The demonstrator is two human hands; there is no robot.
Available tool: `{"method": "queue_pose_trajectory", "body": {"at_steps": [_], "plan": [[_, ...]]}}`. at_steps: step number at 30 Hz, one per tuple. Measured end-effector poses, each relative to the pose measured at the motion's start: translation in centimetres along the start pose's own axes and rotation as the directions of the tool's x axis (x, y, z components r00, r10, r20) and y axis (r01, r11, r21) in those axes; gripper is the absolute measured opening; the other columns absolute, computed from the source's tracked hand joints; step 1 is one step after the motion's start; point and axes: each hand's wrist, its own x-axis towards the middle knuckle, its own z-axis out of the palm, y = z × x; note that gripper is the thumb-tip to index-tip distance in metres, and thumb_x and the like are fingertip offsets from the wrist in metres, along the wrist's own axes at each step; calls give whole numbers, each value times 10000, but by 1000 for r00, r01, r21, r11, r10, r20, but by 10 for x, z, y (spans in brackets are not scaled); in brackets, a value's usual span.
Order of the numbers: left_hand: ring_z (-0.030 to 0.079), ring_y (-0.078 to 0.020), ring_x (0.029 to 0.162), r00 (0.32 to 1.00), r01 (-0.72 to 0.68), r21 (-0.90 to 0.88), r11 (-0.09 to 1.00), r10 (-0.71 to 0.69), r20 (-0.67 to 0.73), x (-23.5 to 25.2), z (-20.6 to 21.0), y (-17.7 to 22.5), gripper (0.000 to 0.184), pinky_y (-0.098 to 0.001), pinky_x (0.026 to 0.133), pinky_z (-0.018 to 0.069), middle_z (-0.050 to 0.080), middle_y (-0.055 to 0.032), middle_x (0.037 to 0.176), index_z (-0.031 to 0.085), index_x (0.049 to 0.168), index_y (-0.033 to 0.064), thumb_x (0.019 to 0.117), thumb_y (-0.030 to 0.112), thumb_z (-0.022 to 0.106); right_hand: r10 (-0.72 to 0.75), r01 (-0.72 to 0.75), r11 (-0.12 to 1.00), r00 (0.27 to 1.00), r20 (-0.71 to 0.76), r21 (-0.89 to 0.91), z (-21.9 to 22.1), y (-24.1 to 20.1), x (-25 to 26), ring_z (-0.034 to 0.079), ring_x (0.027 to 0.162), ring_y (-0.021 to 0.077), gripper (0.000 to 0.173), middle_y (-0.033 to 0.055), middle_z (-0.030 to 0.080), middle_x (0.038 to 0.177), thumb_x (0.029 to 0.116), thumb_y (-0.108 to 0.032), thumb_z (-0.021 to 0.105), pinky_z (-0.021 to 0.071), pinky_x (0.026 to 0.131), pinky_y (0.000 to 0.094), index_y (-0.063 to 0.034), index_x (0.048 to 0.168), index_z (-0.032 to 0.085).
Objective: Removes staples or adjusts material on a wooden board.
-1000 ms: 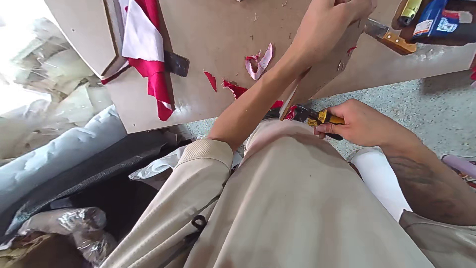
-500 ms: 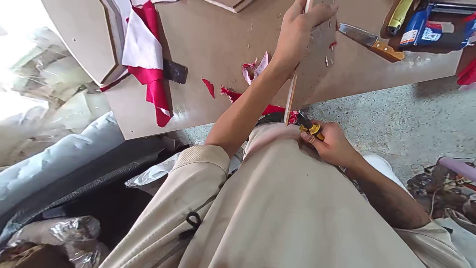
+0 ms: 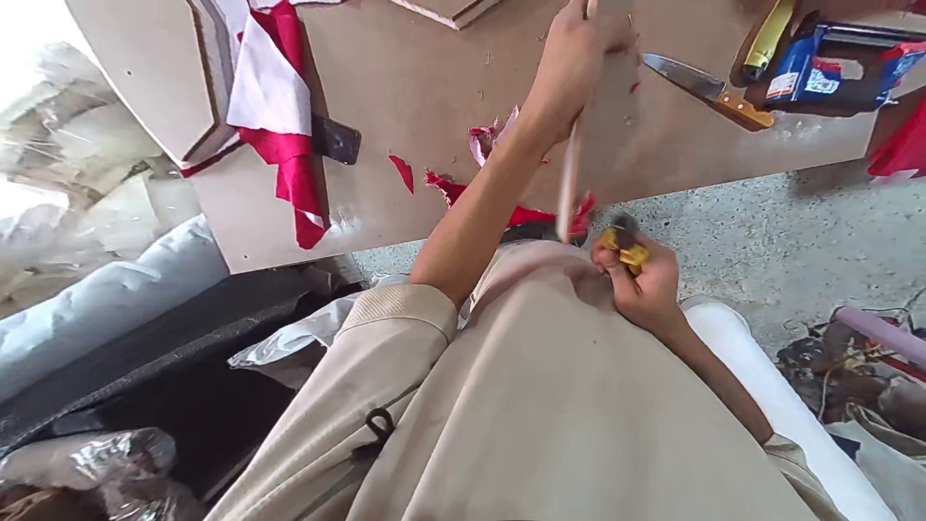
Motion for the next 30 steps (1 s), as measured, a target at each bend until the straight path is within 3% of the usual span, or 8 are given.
{"method": "queue_pose_trajectory", "body": {"at_steps": [2, 5, 9, 12, 15, 19, 28, 30], "plan": [[700, -163, 787, 993, -97, 382, 919, 117, -29, 8, -13, -17, 316, -369, 719, 613, 691, -77, 913, 603, 1224, 2, 948, 156, 610, -127, 113, 989, 979, -158, -92, -11, -13, -5, 713, 838, 151, 254, 94, 714, 938, 1063, -221, 565, 628, 730, 353, 4, 1171, 616], [735, -266, 834, 982, -120, 35, 992, 124, -146, 13, -40, -39, 430, -443, 734, 658, 699, -171, 992, 484, 1335, -52, 939, 56, 612, -115, 39, 953, 963, -243, -299, -40, -38, -3, 708, 806, 171, 282, 102, 707, 908, 1074, -243, 547, 620, 713, 379, 16, 1159, 617], [729, -307, 882, 988, -70, -202, 977, 40, -150, 11, -49, -32, 443, -469, 756, 649, 684, -208, 1034, 434, 1372, -36, 965, 52, 586, 467, -427, 689, 880, -92, -585, -59, -20, 4, 696, 679, 177, 405, 56, 712, 791, 1051, -440, 546, 588, 657, 441, -63, 1105, 681], [729, -320, 857, 994, -85, -252, 964, 63, -95, 26, -52, -35, 325, -483, 743, 647, 686, -229, 969, 476, 1231, -85, 963, 60, 589, 631, -504, 710, 765, 127, -492, -56, 5, 11, 729, 744, 110, 347, 11, 750, 910, 1051, -401, 563, 636, 710, 356, -110, 1200, 675], [727, -264, 873, 998, -51, -156, 986, 43, -54, 32, -54, -36, 199, -443, 782, 627, 720, -173, 928, 647, 1027, -64, 984, 119, 580, 542, -393, 810, 785, 300, -436, -49, -5, 17, 715, 930, 125, 408, 56, 739, 1064, 1047, -344, 575, 598, 864, 381, -122, 1389, 601], [727, -243, 887, 1000, -7, -133, 991, 4, -26, 38, -44, -36, 189, -422, 797, 626, 724, -160, 932, 671, 992, -44, 986, 125, 587, 326, -225, 938, 830, 452, -264, -43, -23, 28, 712, 947, 56, 450, 0, 742, 1088, 1050, -392, 585, 613, 865, 294, -197, 1454, 562], [721, -251, 853, 1000, 2, -187, 982, 1, 16, 15, -12, -25, 171, -418, 775, 618, 719, -165, 908, 614, 1021, -50, 1012, 112, 560, 295, -359, 932, 668, 683, -52, -44, -19, 49, 684, 1010, 9, 368, -48, 744, 1135, 1047, -349, 591, 574, 902, 224, -118, 1326, 654], [724, -270, 851, 983, -148, -194, 970, 166, 81, 22, -12, -39, 215, -434, 766, 623, 716, -186, 896, 650, 981, -84, 1013, 105, 550, 298, -427, 904, 632, 716, 1, -47, -16, 53, 699, 971, 33, 310, -34, 757, 1078, 1050, -299, 588, 584, 874, 228, -103, 1269, 684]]}}
